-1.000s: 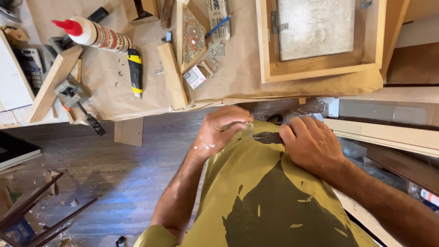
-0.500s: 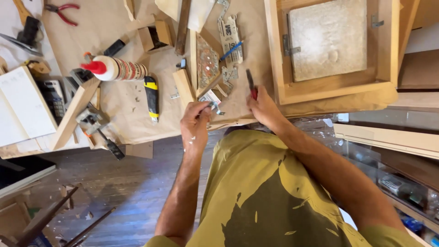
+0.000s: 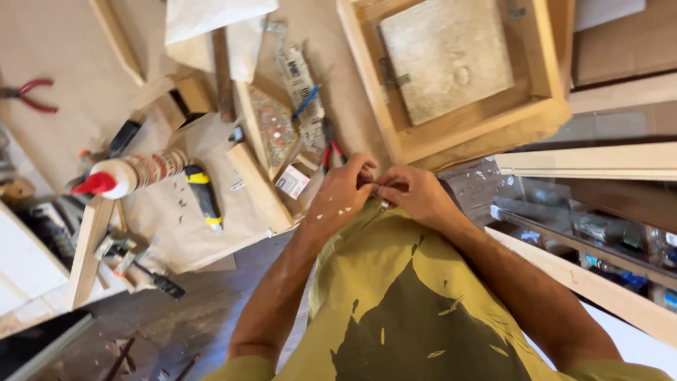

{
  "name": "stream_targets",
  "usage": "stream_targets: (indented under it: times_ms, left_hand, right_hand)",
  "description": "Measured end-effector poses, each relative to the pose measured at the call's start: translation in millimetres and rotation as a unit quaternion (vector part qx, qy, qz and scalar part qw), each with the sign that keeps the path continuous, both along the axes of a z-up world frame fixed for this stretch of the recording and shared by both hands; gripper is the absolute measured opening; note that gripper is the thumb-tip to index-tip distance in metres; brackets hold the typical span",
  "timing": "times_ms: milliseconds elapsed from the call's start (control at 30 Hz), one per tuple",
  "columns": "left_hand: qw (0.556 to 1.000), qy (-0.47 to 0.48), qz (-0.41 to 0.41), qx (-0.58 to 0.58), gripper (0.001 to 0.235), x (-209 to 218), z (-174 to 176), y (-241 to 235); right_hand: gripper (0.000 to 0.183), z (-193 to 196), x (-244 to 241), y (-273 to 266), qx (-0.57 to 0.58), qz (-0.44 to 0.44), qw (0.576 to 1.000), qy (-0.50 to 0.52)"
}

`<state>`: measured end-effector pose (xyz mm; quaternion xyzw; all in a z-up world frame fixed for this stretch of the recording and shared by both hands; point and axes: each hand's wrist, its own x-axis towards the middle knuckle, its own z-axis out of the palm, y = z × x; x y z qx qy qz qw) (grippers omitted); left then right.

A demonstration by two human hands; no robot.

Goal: Installing metal brackets and hardware onto a wooden frame using pliers and a power drill.

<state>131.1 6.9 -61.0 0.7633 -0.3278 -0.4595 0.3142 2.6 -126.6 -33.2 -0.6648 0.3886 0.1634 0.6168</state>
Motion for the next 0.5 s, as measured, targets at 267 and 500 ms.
stream_targets:
  times_ms: [267, 500]
  left_hand:
    - [0.998, 0.053, 0.013, -0.024, 0.031, -23.5, 26.1, -77.4]
    - [0.985, 0.14, 0.098, -0.033, 0.013, -50.3, 25.9, -138.5]
  right_hand:
    - [0.028, -54.3, -42.7, -73.5, 0.038, -0.307, 0.942, -0.127]
    - [0.024, -47.7, -44.1, -134.1, 0.015, -0.278, 0.95, -0.14]
